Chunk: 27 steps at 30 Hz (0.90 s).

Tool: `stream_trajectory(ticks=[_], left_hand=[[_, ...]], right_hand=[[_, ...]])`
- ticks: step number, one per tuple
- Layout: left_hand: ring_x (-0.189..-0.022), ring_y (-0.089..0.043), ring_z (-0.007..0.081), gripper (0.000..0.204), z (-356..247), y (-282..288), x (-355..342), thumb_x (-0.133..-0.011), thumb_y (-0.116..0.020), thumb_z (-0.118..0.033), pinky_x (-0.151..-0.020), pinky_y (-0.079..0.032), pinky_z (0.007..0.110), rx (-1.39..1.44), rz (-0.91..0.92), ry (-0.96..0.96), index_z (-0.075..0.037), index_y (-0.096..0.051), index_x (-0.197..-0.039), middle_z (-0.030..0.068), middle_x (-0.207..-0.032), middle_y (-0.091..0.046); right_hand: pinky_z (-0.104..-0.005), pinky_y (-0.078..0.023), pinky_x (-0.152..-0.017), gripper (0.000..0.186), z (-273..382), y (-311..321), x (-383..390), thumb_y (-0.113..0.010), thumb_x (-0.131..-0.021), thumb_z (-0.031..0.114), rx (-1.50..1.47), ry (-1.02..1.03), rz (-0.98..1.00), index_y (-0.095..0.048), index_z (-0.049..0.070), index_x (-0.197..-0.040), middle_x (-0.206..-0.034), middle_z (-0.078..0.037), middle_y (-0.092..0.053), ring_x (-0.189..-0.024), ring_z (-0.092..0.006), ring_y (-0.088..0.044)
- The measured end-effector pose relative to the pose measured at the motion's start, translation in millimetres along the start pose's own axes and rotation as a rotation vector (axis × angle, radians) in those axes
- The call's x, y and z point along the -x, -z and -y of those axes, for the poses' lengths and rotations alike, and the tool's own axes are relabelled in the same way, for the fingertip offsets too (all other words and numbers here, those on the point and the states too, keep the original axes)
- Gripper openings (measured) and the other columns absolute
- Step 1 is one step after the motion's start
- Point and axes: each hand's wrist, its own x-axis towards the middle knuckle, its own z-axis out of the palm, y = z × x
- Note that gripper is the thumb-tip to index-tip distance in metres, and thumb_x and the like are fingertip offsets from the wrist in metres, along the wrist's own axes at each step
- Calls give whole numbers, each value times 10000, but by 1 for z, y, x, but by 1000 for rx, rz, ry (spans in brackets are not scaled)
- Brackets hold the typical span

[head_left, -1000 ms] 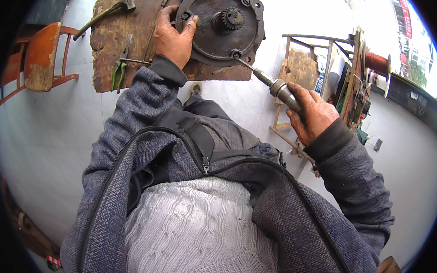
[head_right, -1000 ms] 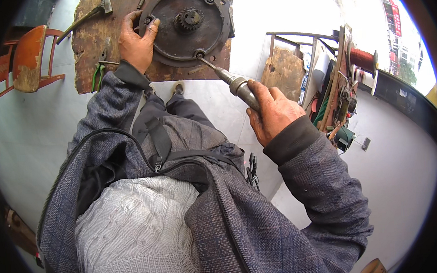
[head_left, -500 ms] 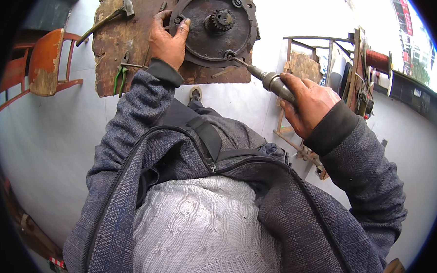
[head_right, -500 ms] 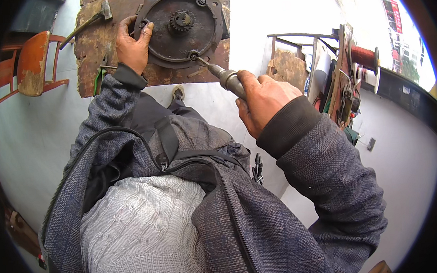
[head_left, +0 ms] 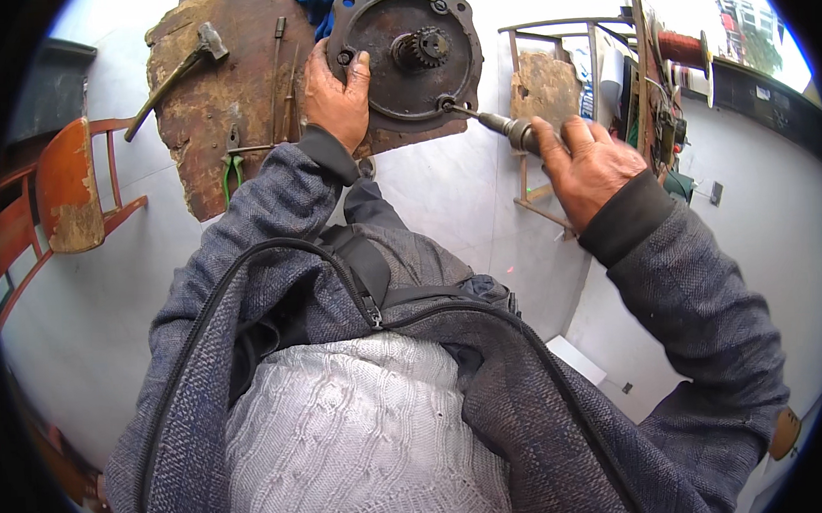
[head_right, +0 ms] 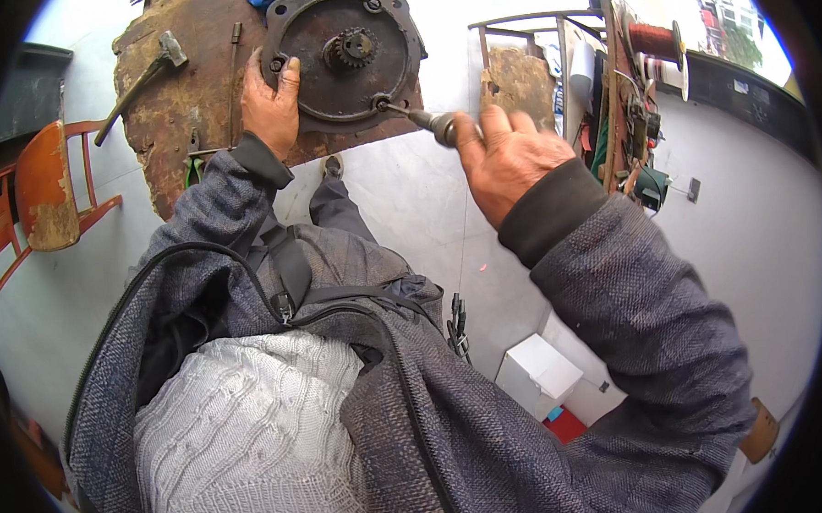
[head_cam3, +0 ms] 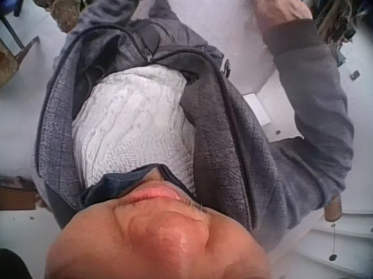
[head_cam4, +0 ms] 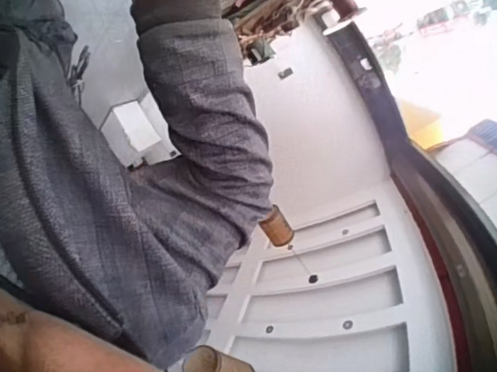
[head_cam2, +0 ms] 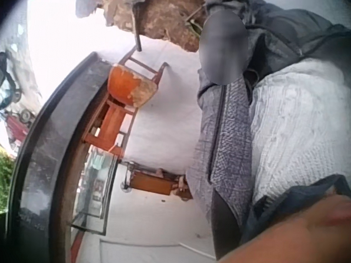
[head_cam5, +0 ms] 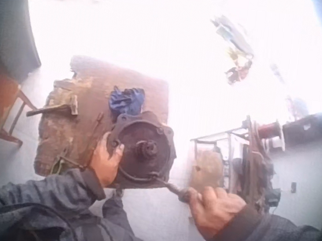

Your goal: The person uses a punch and hammer to drive out pins from a motor end bell on a workbench. They repeatedly position the punch on each pin and strike it with the hammer, then rotate the motor to access additional pins.

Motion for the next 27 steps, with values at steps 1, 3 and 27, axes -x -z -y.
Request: stream_trajectory(ticks=[1, 3, 27], left_hand=[[-1151, -603, 384, 595, 0, 0, 0, -995, -689, -336, -1015, -485, 448, 3, -15, -14, 51, -484, -1398, 245, -1249, -591], [-1156, -599, 381, 599, -1, 0, 0, -992, -695, -328, -1016, -483, 447, -8, 3, 4, 56, -481, -1400, 247, -1258, -581], [-1463, -374, 412, 858, -86, 110, 25, -839, -822, -439, -1206, -278, 540, -168, 270, -615, -21, -432, -1478, 237, -1524, -433]], right_hand=[[-391, -584, -634, 483, -5, 0, -3, -559, -992, 88, 164, 144, -79, -521, 27, -1469, -997, -224, -624, -793, -278, -714], [-373, -581, -621, 488, -11, 4, -10, -567, -984, 83, 185, 225, -41, -526, 42, -1469, -979, -209, -628, -773, -258, -710], [-423, -580, -873, 490, 34, 73, -9, -736, -888, 239, -891, -376, 79, -638, -8, -1300, -1045, -246, -740, -978, -365, -745]])
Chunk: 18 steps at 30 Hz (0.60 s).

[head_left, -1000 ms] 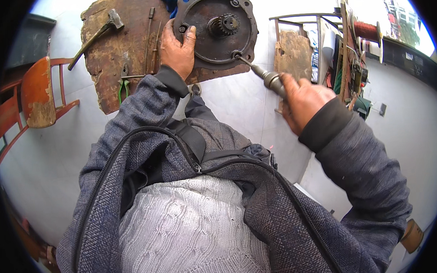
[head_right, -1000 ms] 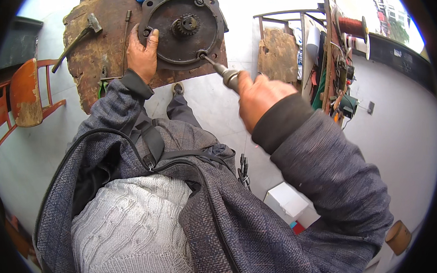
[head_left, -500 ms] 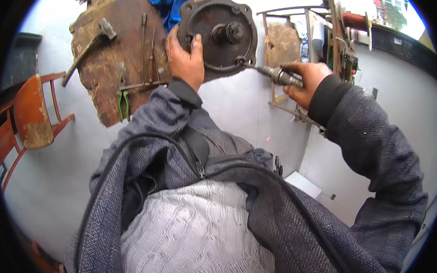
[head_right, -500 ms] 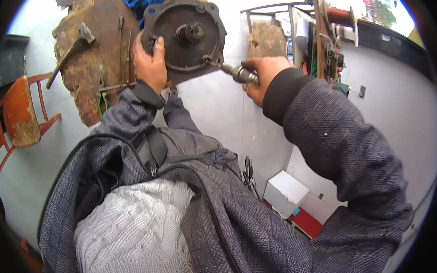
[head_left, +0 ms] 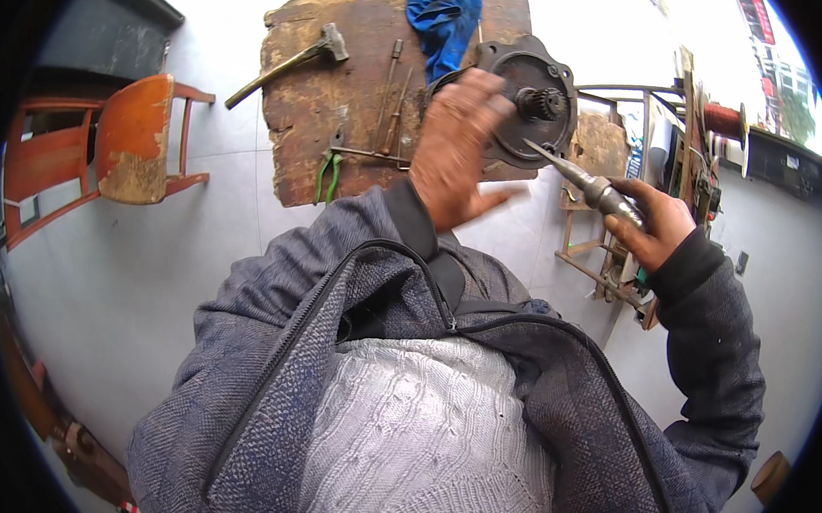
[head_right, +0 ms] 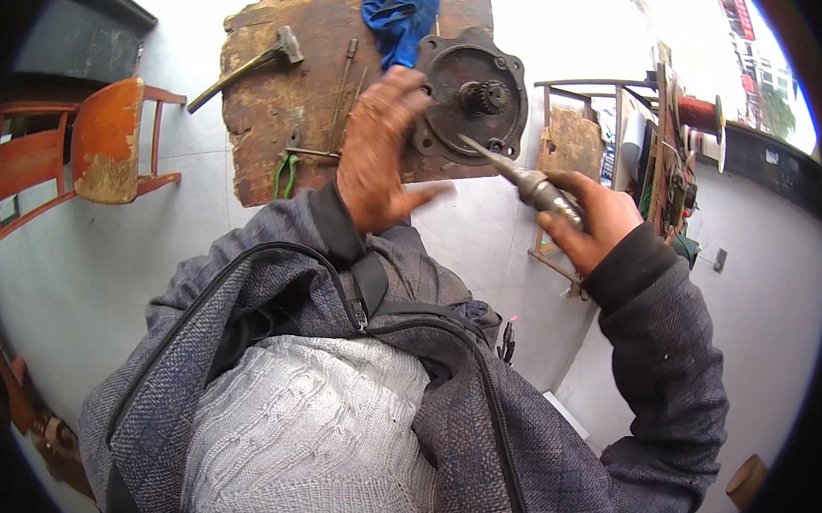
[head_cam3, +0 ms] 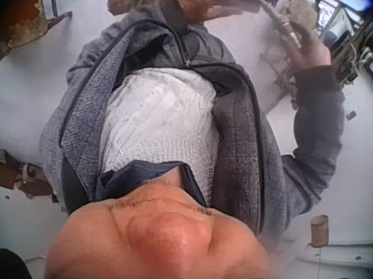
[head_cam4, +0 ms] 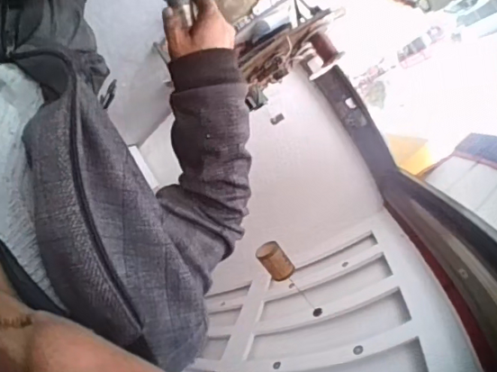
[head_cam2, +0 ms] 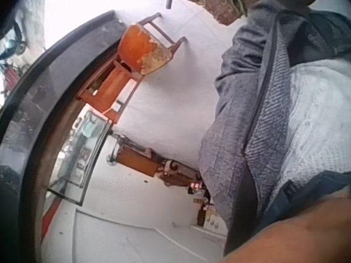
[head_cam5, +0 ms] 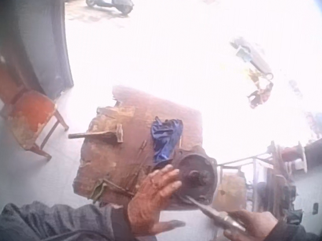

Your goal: The person uses a punch and hammer to drive out pins from a motor end bell on a workbench. They repeatedly position the punch on each pin and strike it with the hammer, then rotate the motor to access additional pins.

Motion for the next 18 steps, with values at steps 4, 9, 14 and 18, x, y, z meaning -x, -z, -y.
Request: stream_trajectory(ticks=[4, 9, 14, 18], left_hand=[[-1433, -474, 338, 767, -36, 37, 2, -754, -826, -211, -1199, -353, 509, -140, 225, -191, -66, -515, -1439, 189, -1486, -533], [-919, -701, 334, 466, 24, 116, 76, -746, -832, -82, -772, -564, 424, -101, 79, 314, -74, -649, -1176, 130, -975, -683], [-794, -607, 99, 156, 44, 195, 186, -946, -738, -54, -726, -517, 260, 297, -553, 962, -24, -637, -1062, 9, -846, -630], [-881, -634, 172, 206, 23, 241, 231, -954, -681, -21, -846, -524, 343, 315, -1019, 902, -21, -605, -1145, 76, -1025, -642]], right_hand=[[-438, -588, -836, 425, 55, -50, -23, -750, -894, 241, -252, 516, 11, -645, -6, -1223, -1017, -242, -737, -920, -399, -737], [-316, -560, -657, 454, 113, -123, -115, -667, -1003, 356, -539, 636, -10, -641, -34, -1234, -949, -127, -723, -764, -167, -701], [-388, -574, -903, 574, 196, -211, -237, -714, -919, 482, -597, 285, 138, -709, 6, -1241, -1116, -221, -749, -963, -284, -755], [-402, -552, -949, 552, 265, -298, -324, -732, -855, 491, -244, 343, 9, -741, 69, -1210, -1111, -197, -753, -1031, -328, -732]])
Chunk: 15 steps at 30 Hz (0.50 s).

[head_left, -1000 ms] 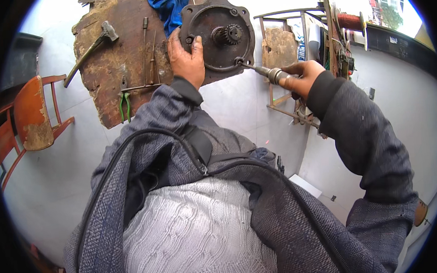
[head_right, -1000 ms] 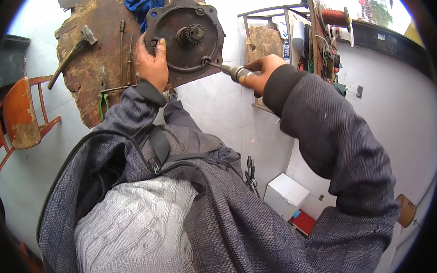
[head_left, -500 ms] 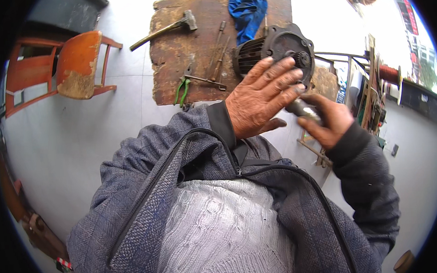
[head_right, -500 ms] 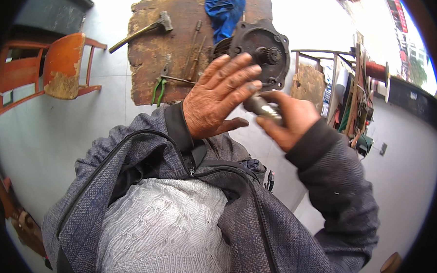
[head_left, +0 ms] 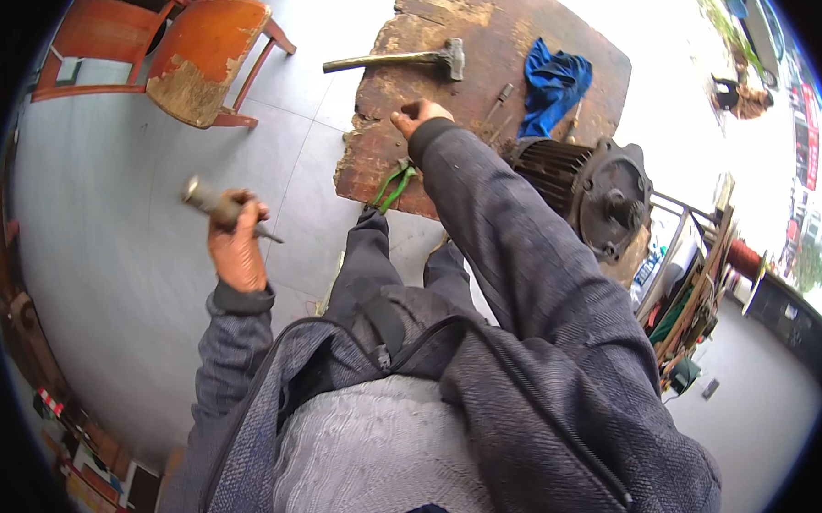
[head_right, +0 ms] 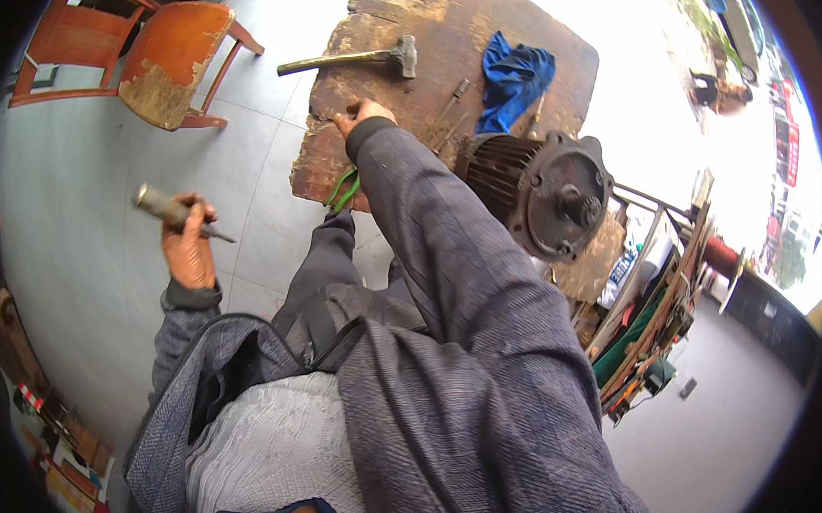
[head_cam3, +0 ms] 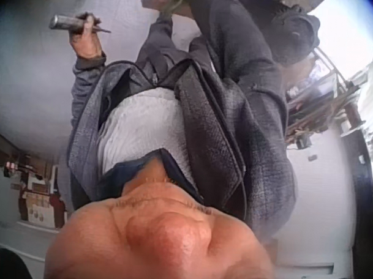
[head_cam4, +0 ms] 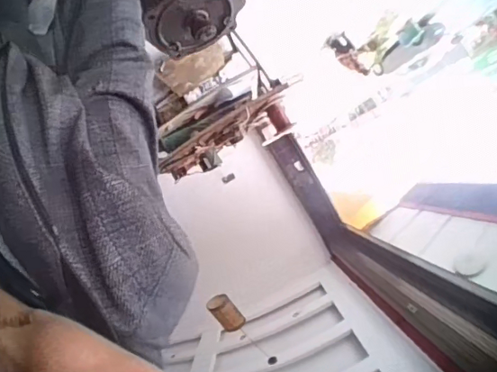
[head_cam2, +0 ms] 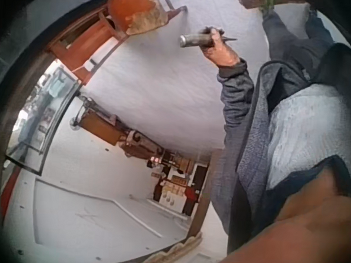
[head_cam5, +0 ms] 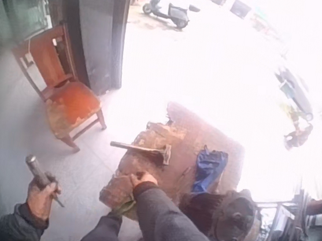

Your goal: The person uses a punch and hammer to drive out pins from a motor end bell on a workbench. They repeatedly position the punch on each pin and strike it with the hammer, then rotate the motor to access additional pins.

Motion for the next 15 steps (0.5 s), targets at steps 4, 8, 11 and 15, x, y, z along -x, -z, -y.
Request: stream_trajectory(ticks=[4, 8, 11, 15], left_hand=[[-921, -608, 192, 195, -14, 39, 7, -979, -634, -3, -901, -502, 396, 53, -173, -56, -56, -582, -1160, 62, -1058, -599], [-942, -591, 193, 97, -9, 66, 22, -1010, -642, -132, -874, -509, 405, 144, -155, 26, -73, -587, -1064, 59, -1040, -589], [-932, -591, 192, 122, 2, 71, 30, -994, -668, -168, -826, -521, 392, 65, -173, 113, -80, -585, -999, 60, -1027, -588], [-896, -601, 197, 143, 9, 53, 34, -971, -684, -168, -826, -528, 393, 15, -105, 155, -72, -580, -987, 77, -1020, -595]], right_hand=[[-431, -519, -1014, 606, 12, -41, -90, -762, -834, 479, 38, -6, -179, -680, 68, -1272, -1177, -216, -726, -1142, -378, -677], [-452, -518, -1015, 584, 15, -42, -148, -722, -882, 449, -153, -46, -207, -600, 80, -1318, -1204, -212, -720, -1146, -390, -677], [-435, -528, -991, 514, 16, -40, -161, -663, -899, 471, -197, -219, -299, -693, 87, -1238, -1139, -208, -742, -1106, -377, -700], [-432, -569, -919, 438, 21, -40, -152, -812, -839, 387, -276, -331, -402, -749, 69, -1133, -1088, -188, -758, -1014, -363, -733]])
